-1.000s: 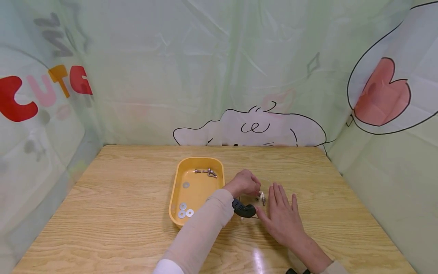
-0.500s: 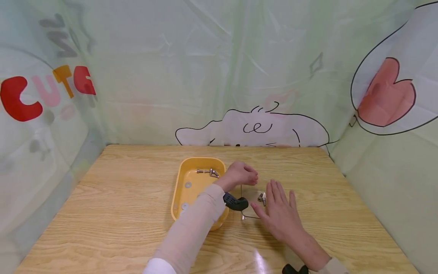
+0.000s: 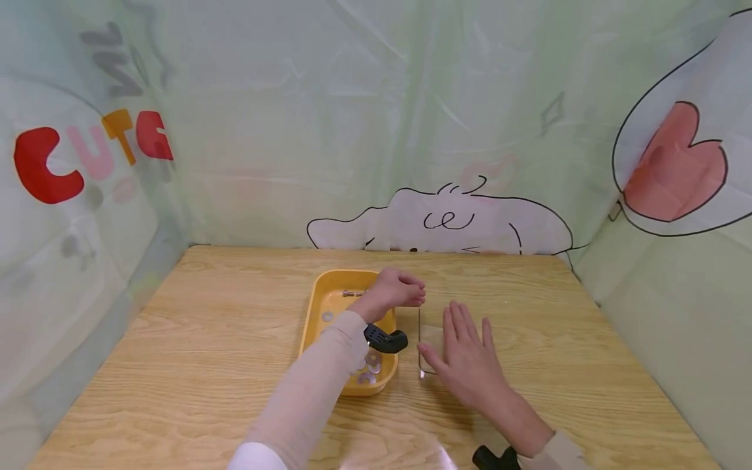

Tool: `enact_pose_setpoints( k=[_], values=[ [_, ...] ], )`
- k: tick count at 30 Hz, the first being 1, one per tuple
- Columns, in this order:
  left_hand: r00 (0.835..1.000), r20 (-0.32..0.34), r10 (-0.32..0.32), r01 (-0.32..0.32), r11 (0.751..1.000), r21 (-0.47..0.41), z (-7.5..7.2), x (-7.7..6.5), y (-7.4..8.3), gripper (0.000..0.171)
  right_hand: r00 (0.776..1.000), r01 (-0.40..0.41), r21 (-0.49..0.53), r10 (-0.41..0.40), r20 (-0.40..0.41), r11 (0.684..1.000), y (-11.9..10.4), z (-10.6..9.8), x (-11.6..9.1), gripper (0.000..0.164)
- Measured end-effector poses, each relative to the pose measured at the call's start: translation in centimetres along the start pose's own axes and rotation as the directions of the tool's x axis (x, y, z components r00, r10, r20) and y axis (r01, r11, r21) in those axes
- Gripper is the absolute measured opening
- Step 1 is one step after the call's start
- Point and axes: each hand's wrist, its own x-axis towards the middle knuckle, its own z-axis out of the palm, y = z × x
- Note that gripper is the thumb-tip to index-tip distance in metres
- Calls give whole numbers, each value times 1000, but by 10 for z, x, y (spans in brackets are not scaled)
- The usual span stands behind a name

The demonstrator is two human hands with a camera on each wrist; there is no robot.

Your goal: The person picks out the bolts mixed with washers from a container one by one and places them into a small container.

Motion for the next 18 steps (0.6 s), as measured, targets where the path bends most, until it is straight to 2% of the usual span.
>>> enact_pose_setpoints(
  k=[11, 18],
  values=[
    [997, -71, -31, 25, 996, -86, -19, -2, -3, 27, 1000, 25, 7, -25, -3, 1000, -12, 6, 6, 86],
    [992, -115, -53, 45, 997, -70, -35, -4, -7, 29, 999, 40, -2, -40, 0, 999, -18, 10, 10, 87]
  ],
)
